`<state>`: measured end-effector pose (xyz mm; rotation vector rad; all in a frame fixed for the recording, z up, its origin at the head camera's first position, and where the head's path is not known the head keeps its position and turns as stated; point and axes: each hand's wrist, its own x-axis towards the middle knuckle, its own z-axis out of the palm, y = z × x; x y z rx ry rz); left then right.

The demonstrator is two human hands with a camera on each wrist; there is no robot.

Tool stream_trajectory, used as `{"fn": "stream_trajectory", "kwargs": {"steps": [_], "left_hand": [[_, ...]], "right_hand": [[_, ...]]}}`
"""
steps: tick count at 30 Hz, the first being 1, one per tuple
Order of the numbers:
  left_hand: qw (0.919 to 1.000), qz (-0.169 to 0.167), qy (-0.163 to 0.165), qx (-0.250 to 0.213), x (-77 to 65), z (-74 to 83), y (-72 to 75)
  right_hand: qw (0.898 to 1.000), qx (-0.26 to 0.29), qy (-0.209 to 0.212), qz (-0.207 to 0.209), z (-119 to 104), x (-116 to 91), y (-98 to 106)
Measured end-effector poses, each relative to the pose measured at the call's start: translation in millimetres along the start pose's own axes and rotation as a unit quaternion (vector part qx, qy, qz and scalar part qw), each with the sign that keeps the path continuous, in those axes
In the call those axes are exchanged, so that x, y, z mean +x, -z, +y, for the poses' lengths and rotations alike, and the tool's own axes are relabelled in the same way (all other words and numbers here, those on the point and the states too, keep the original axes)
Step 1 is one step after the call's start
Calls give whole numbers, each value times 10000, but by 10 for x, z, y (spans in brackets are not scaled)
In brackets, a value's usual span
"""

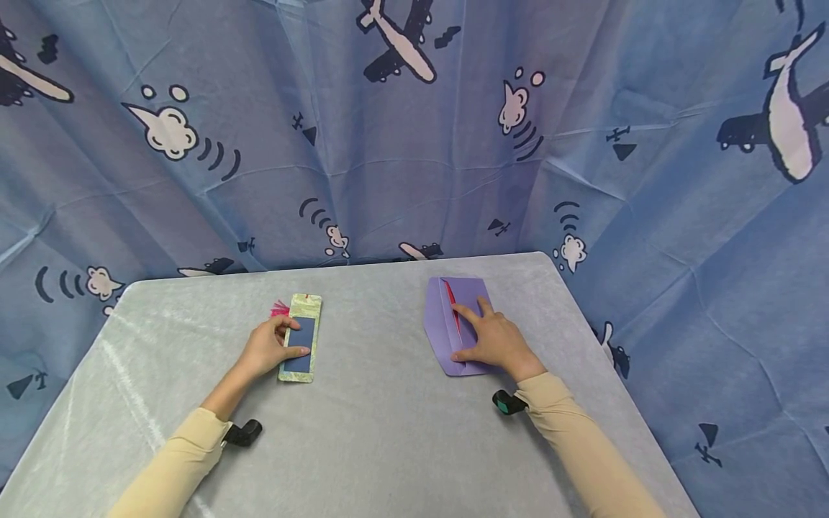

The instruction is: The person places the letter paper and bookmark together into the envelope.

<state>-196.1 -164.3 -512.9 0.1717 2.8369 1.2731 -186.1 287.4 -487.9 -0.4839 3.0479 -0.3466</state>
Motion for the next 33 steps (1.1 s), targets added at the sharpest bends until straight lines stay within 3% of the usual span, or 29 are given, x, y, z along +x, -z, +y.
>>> {"fn": "stream_trajectory", "kwargs": {"steps": [9, 14, 18, 23, 33], "left_hand": [[9979, -496, -403, -85, 32, -71, 117], [9961, -757, -451, -30, 72, -89, 174], [9900, -1286, -315, -487, 95, -83, 244], [9737, -1894, -231, -1242, 117, -90, 331], [9722, -1884, -523, -1290, 76, 12, 311]], "right_hand": [[10000, -46, -20, -44, 11, 4, 2], [10000, -26, -31, -74, -4, 1, 12], [10000, -38, -14, -69, -6, 1, 14], [10000, -47, -18, -81, -4, 2, 4], [9999, -40, -36, -93, -15, 0, 9]]}}
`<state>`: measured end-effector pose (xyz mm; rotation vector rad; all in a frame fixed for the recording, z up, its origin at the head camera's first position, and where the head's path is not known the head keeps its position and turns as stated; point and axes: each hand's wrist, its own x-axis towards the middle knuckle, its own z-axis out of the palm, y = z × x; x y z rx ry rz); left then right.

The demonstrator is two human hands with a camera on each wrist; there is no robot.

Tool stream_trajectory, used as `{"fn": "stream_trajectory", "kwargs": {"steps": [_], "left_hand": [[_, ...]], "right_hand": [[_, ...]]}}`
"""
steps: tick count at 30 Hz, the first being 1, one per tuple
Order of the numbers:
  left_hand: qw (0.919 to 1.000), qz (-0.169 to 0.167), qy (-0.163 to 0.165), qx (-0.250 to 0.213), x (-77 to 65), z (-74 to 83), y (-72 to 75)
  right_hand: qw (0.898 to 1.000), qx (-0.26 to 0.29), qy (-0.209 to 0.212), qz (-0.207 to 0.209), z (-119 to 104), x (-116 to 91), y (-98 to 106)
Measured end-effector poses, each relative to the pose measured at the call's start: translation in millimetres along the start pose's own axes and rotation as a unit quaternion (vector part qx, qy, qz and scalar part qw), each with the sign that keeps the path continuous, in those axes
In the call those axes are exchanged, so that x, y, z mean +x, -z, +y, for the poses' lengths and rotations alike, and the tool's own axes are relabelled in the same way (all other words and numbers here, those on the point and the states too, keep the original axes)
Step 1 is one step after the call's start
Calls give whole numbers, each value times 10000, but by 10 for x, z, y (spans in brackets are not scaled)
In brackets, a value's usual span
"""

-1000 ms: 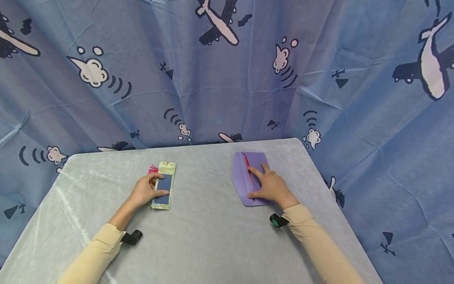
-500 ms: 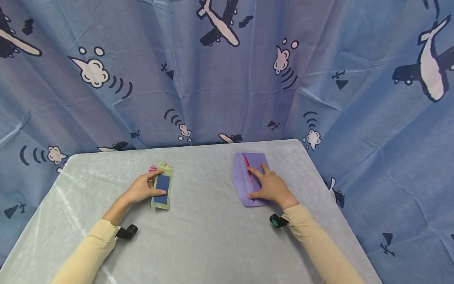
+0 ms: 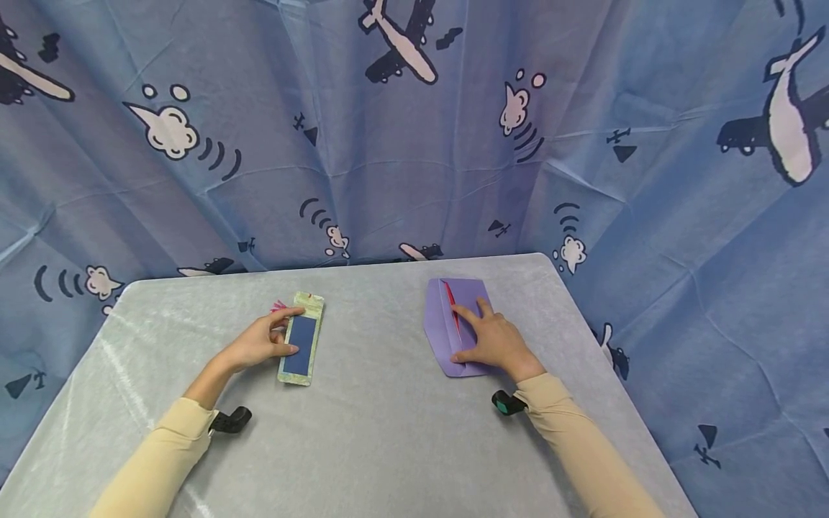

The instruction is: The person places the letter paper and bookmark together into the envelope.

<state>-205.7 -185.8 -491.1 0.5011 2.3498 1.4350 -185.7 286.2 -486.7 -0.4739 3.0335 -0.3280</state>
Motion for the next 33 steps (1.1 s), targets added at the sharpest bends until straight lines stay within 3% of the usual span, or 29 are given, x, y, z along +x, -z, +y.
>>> {"fn": "stream_trajectory", "kwargs": {"steps": [5, 10, 13, 21, 25, 33], "left_hand": [[9977, 490, -149, 453, 49, 152, -93], [9889, 1069, -258, 1003, 100, 311, -177], [9856, 1163, -395, 1163, 117, 381, -213], [9861, 1234, -694, 870, 149, 485, -296], [9871, 1096, -868, 781, 174, 499, -322], [9912, 280, -1286, 165, 216, 547, -373]], "right_hand": [[10000, -12, -8, 9, -2, 3, 2], [10000, 12, -37, -35, -8, 0, 4], [10000, 4, -48, -49, -10, -2, 3], [10000, 2, -28, -7, 7, 4, -8], [10000, 4, -40, -34, 6, -5, -4], [10000, -35, -7, -24, 6, -3, -13]]}}
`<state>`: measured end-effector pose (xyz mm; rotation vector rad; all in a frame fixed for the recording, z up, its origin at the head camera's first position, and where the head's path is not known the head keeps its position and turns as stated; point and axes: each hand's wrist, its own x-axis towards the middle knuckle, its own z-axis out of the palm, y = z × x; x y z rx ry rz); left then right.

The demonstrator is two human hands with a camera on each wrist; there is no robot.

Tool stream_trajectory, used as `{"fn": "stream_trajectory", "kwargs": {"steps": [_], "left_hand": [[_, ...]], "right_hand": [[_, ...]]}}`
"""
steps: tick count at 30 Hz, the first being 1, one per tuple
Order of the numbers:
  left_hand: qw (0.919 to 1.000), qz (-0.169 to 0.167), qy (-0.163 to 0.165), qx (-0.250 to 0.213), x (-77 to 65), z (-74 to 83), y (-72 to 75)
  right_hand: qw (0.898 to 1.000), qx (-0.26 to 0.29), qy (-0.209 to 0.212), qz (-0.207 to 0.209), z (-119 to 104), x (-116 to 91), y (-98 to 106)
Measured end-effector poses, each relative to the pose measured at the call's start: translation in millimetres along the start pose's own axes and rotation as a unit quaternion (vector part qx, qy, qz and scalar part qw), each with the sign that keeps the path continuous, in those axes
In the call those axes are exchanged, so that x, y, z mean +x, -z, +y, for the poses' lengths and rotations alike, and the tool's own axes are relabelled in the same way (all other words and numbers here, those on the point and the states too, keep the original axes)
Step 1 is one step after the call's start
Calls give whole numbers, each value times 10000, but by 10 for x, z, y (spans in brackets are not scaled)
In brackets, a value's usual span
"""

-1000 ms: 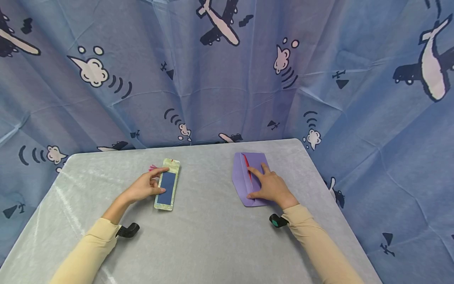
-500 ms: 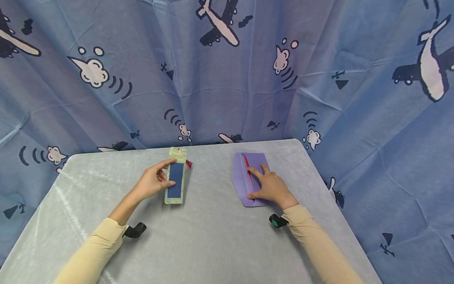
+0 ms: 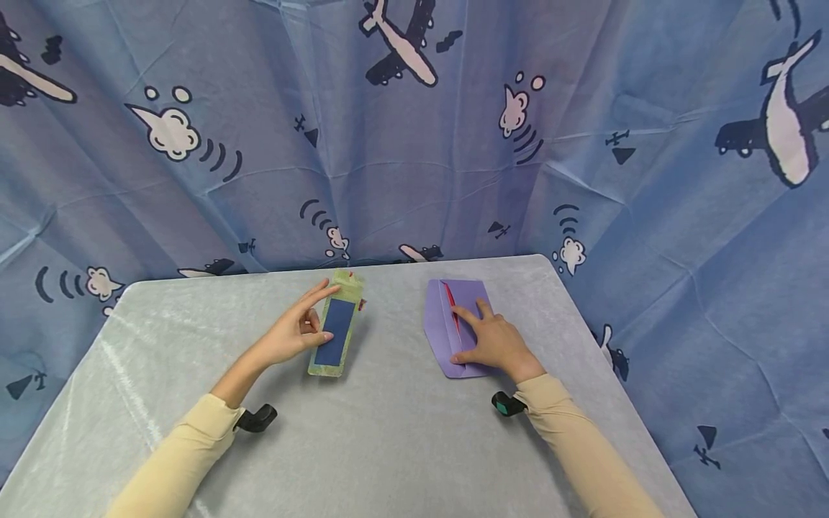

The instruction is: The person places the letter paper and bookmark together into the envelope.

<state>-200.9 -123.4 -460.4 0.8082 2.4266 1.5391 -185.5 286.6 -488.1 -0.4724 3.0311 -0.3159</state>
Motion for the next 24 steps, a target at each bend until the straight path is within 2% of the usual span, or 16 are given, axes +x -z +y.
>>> {"fn": "stream_trajectory", "kwargs": {"steps": [3, 7, 15, 18, 24], "left_hand": [[9996, -180, -27, -237, 32, 14, -41], [9964, -331, -223, -749, 88, 29, -123], [9769, -426, -729, -1963, 213, 73, -390], [9731, -469, -753, -2128, 254, 83, -494], [9720, -520, -783, -2155, 312, 87, -668]], "right_hand": [[10000, 5, 4, 20, -6, -2, 12], [10000, -12, 8, 23, -4, 1, 8], [10000, 5, -21, -4, -21, -9, -3], [10000, -17, -51, -9, -29, -8, 1], [10000, -50, -47, 54, -20, -3, -7]]}}
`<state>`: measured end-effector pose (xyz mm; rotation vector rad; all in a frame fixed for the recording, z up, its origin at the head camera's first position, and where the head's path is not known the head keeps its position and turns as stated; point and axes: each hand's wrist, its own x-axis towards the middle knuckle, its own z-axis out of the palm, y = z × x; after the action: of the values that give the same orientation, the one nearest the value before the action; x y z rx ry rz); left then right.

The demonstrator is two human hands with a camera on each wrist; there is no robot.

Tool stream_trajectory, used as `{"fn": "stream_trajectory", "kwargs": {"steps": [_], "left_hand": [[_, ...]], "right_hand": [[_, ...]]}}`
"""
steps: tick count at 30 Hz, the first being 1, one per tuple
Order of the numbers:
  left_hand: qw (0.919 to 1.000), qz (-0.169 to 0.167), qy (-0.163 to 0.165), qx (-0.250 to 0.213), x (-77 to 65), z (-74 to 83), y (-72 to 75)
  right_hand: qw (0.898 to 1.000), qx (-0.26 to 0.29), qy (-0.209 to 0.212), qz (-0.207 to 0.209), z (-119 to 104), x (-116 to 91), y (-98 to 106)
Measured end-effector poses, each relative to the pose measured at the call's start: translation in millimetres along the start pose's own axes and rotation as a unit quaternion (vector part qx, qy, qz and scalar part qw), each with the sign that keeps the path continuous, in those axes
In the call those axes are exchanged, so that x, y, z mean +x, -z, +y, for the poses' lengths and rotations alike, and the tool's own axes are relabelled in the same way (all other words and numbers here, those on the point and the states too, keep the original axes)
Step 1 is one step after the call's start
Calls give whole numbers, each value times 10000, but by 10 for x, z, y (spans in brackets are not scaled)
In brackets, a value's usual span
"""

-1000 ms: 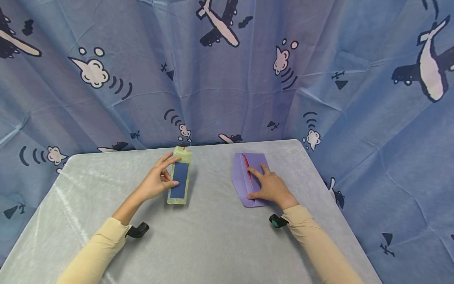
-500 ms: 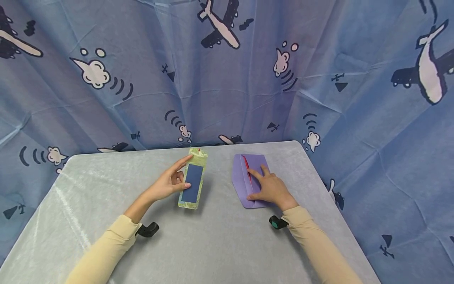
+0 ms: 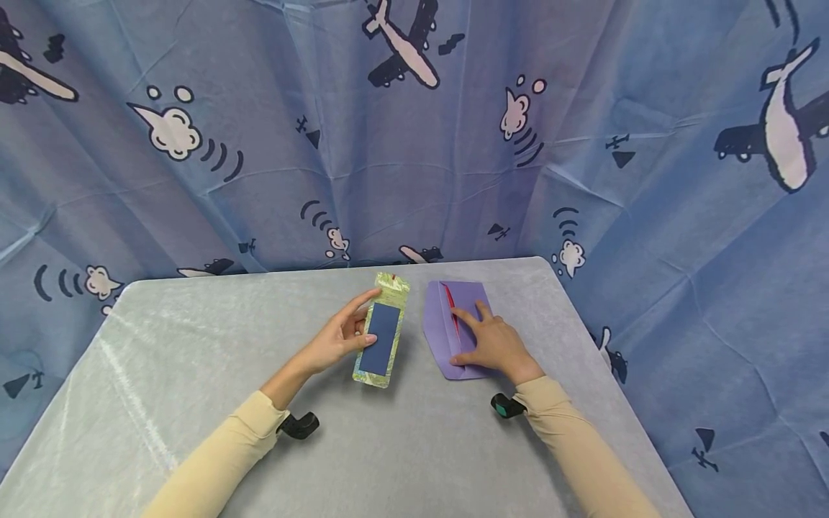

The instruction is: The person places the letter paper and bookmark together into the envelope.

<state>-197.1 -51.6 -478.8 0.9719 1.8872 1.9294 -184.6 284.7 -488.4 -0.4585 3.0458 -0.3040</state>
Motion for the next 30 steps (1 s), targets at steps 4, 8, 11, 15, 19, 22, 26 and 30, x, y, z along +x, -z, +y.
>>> {"fn": "stream_trajectory", "kwargs": {"steps": [4, 8, 11, 15, 19, 22, 26, 30], "left_hand": [[9999, 93, -4, -64, 47, -94, -84], [9989, 476, -15, 6, 109, -198, -160], [9978, 655, 81, 25, 160, -266, -216], [9974, 660, 284, -61, 208, -319, -288], [9977, 528, 330, -255, 258, -360, -348], [9980, 453, 324, -299, 299, -381, -389], [9980, 364, 427, -288, 350, -381, -429], [9977, 307, 583, -170, 394, -382, -456]], "right_hand": [[10000, 3, 17, 38, -2, 1, 7], [10000, 7, -8, -15, -8, -1, 16], [10000, -8, -33, -61, -3, 1, 13], [10000, -31, -32, -61, 11, 7, -3], [10000, -40, -47, -59, 20, 14, -12], [10000, -22, -72, -66, 8, 14, -4], [10000, -14, -81, -35, -13, 13, 13], [10000, -26, -57, -10, -12, 15, 19]]}}
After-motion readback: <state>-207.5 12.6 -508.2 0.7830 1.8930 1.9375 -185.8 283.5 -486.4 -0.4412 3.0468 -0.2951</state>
